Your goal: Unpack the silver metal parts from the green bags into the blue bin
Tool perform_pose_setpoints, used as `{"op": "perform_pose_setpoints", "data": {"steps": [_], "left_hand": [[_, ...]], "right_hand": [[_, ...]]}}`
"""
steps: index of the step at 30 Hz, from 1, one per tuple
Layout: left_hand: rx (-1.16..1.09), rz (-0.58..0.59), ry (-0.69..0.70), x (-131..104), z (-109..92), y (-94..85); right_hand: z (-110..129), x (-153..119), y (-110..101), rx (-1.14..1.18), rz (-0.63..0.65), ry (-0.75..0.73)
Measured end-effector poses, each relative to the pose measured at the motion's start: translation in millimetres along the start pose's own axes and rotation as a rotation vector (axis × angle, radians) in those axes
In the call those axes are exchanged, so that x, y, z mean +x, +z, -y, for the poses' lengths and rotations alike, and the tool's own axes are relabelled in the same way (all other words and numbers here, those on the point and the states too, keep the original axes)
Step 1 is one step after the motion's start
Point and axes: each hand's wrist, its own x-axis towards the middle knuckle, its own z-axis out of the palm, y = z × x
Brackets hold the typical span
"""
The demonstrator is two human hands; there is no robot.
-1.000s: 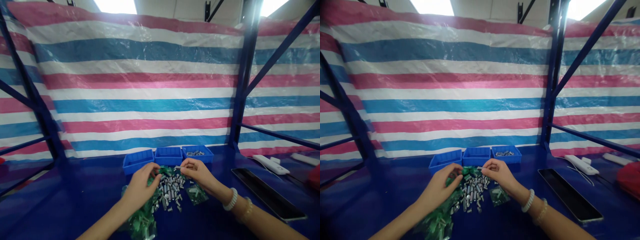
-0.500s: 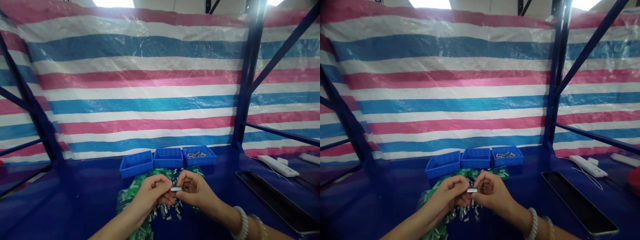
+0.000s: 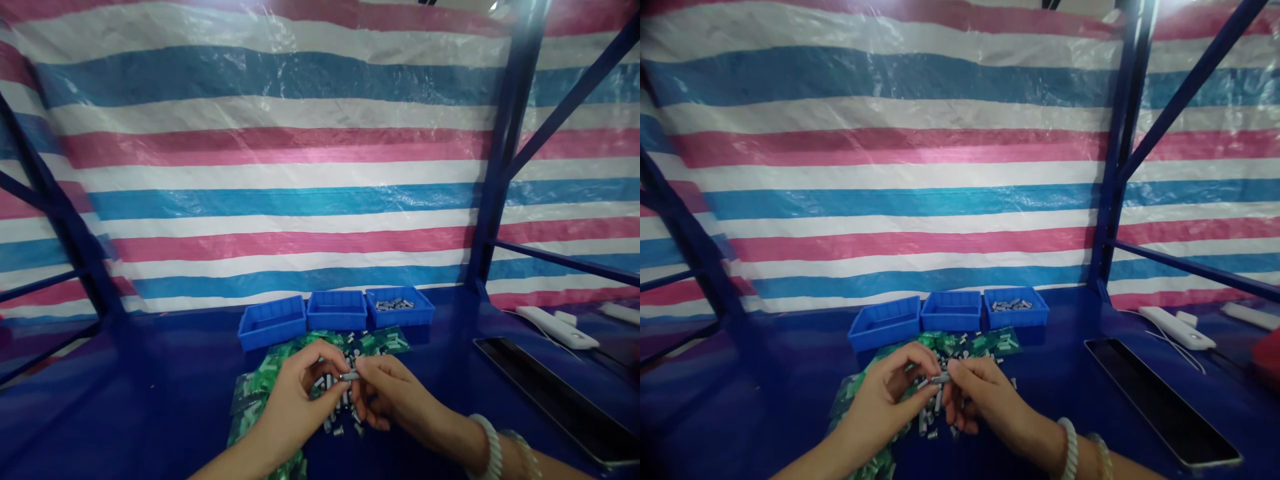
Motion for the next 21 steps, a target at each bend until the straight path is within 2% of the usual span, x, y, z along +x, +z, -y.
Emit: {"op": "perform_pose_setpoints", "data": {"steps": [6,10,14,17,19,21], "left_hand": [[0.195,0.005,0.166,0.2,1.0,-0.5],[0.384,0.003,0.208,4.2,-0.1,-5.6],[0.433,0.007,0.217,4.2,-2.0,-5.3],[0.453,-0.004,0.226,3.4,1.1,-3.6],[0.497,0.012,0.258,4.6,4.9,-4.7],[0.573,0.006,0.312,8.6,7.9,-9.8]], "right_hand": [[3.9,1.3,-1.1,-0.064,-0.058,-0.126],[3.0,4.7,-7.5,-0.131,-0.107,-0.246],[0.1,5.9,-10.1,-0.211,-0.158,-0.325],[3.7,5.8,-13.3,-0.371,-0.16,-0.355],[11.6,7.5,-21.8,-0.55,-0.154,-0.457],[22.7,12.1,-38.6,-0.757,-0.207,-0.594]]}}
